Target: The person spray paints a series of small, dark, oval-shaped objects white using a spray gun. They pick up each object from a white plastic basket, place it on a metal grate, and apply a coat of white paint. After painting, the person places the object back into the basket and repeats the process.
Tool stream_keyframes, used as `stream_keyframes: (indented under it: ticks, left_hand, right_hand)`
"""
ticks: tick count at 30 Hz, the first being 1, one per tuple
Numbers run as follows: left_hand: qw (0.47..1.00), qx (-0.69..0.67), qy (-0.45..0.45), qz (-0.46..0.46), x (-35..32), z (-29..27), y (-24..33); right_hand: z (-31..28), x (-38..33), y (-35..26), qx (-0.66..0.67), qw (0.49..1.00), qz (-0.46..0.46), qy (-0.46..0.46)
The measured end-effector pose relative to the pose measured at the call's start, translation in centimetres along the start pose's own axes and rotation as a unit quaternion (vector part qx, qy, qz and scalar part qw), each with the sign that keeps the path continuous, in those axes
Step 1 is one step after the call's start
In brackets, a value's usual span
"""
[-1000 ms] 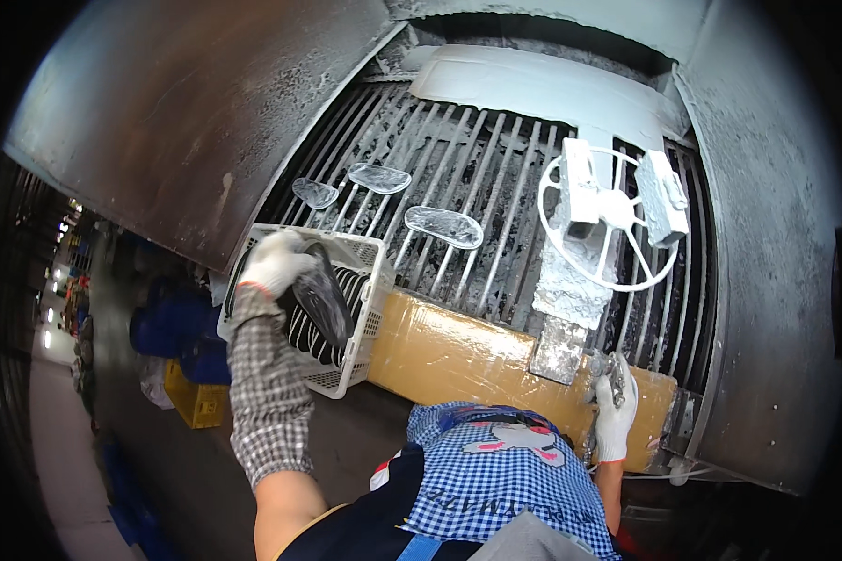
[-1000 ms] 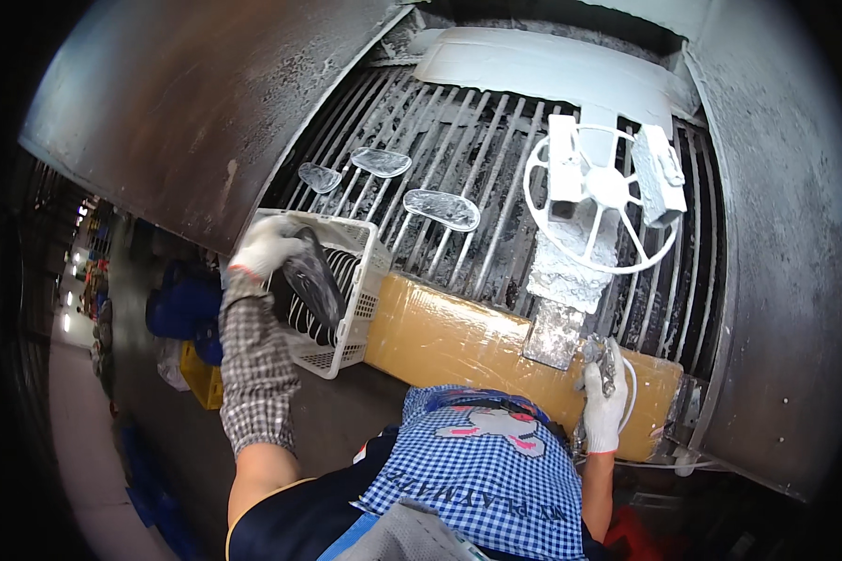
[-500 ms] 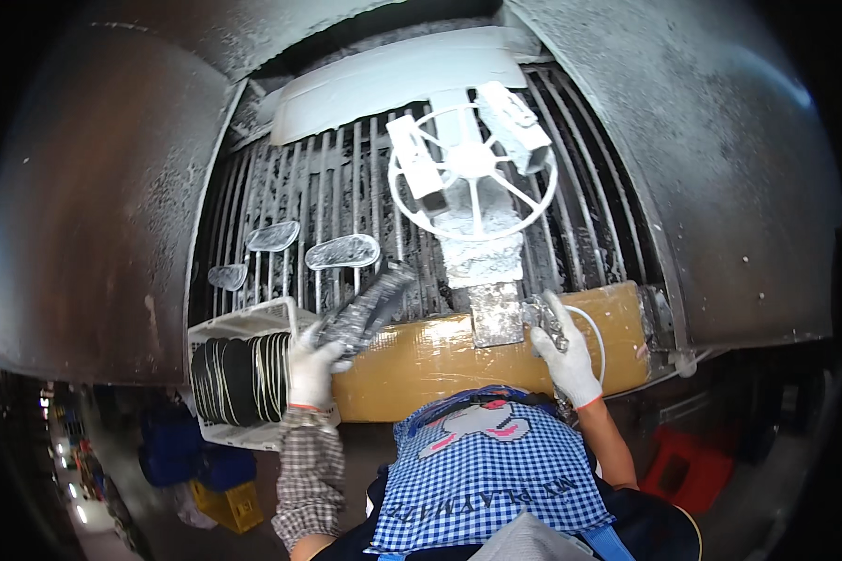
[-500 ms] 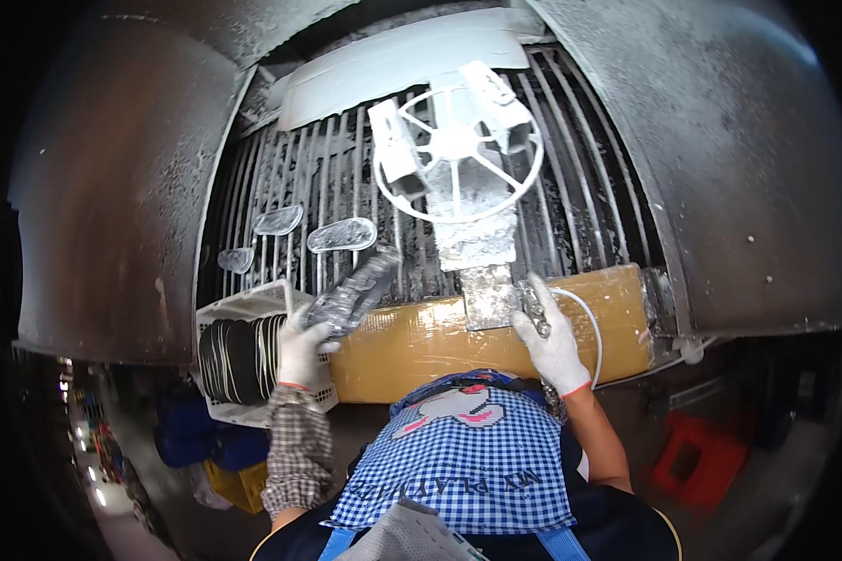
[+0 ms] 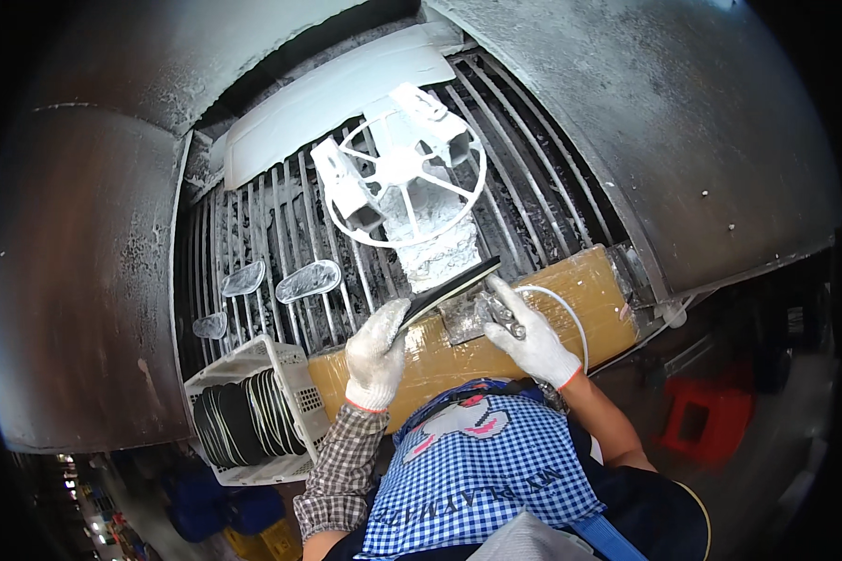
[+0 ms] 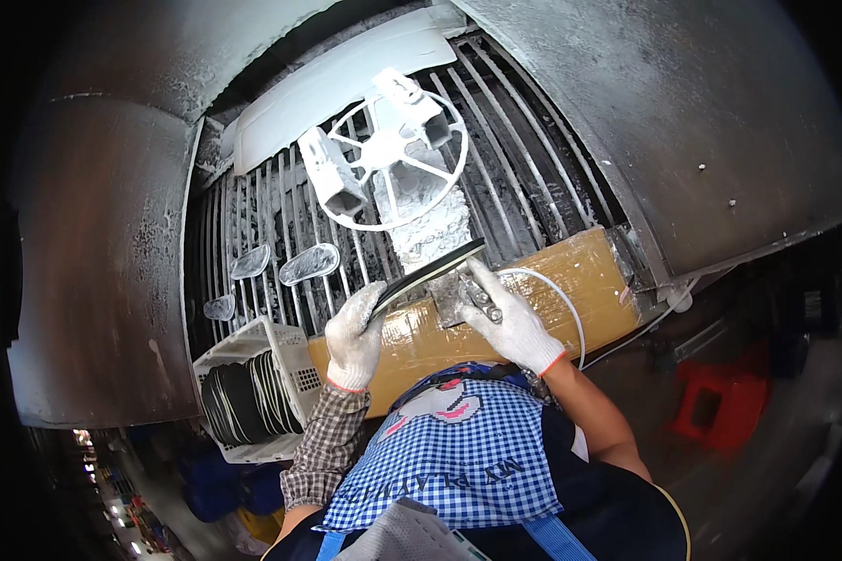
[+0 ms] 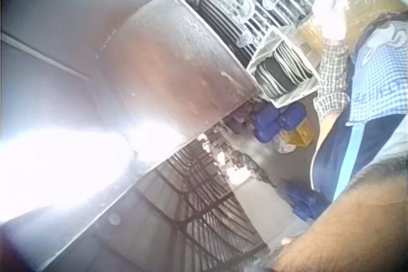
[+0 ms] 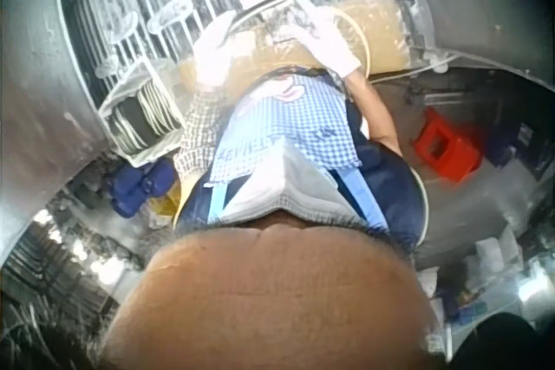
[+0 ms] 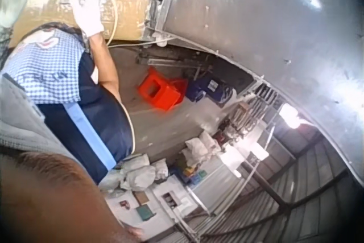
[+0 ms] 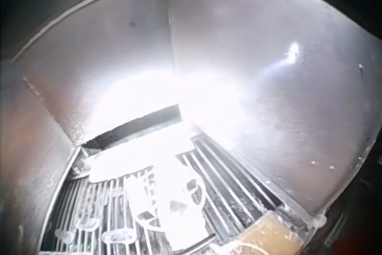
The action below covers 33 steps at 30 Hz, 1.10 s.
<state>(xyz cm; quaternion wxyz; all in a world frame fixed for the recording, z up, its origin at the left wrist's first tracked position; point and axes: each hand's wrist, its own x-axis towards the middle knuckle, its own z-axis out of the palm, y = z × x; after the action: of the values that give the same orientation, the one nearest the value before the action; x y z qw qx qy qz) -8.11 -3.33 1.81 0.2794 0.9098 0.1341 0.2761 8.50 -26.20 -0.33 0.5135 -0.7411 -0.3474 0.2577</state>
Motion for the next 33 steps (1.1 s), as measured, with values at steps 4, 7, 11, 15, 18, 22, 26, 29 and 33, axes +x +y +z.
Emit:
stream_keyframes:
  ticks: [4,7,11,15,18,22,26,29,33]
  left_hand:
    - [0.999,0.02,0.004,0.046,0.9,0.0,0.9]
    - [0.997,0.035,0.02,0.068,1.4,0.1,1.4]
    - [0.996,0.048,0.026,0.074,1.2,0.6,1.5]
    - [0.995,0.053,0.021,0.076,1.1,1.0,1.6]
    - [0.996,0.043,0.031,0.07,1.1,1.0,1.4]
    - [0.996,0.041,0.033,0.072,1.3,0.4,1.7]
    - [0.996,0.027,0.043,0.077,1.1,0.2,0.9]
    - [0.997,-0.001,0.039,0.07,1.1,-0.5,0.2]
    - [0.991,-0.099,0.06,-0.072,1.8,-1.5,-0.3]
  right_hand:
    - [-0.2,0.9,0.0,-0.015,0.999,0.022,-0.023]
    - [0.1,1.3,0.2,-0.04,0.998,0.041,-0.03]
    - [0.5,1.2,-0.7,-0.012,0.999,0.017,-0.037]
    - [1.8,1.1,-1.6,0.019,0.997,-0.057,-0.057]
    - [1.6,1.0,-2.7,0.061,0.99,-0.011,-0.124]
    - [1.5,1.1,-2.4,0.09,0.99,-0.01,-0.11]
    - [1.1,1.3,-0.4,0.071,0.996,-0.003,-0.052]
    - [-0.1,1.8,0.7,0.088,0.996,0.01,-0.018]
    - [-1.6,2.0,2.4,0.148,0.987,0.025,0.051]
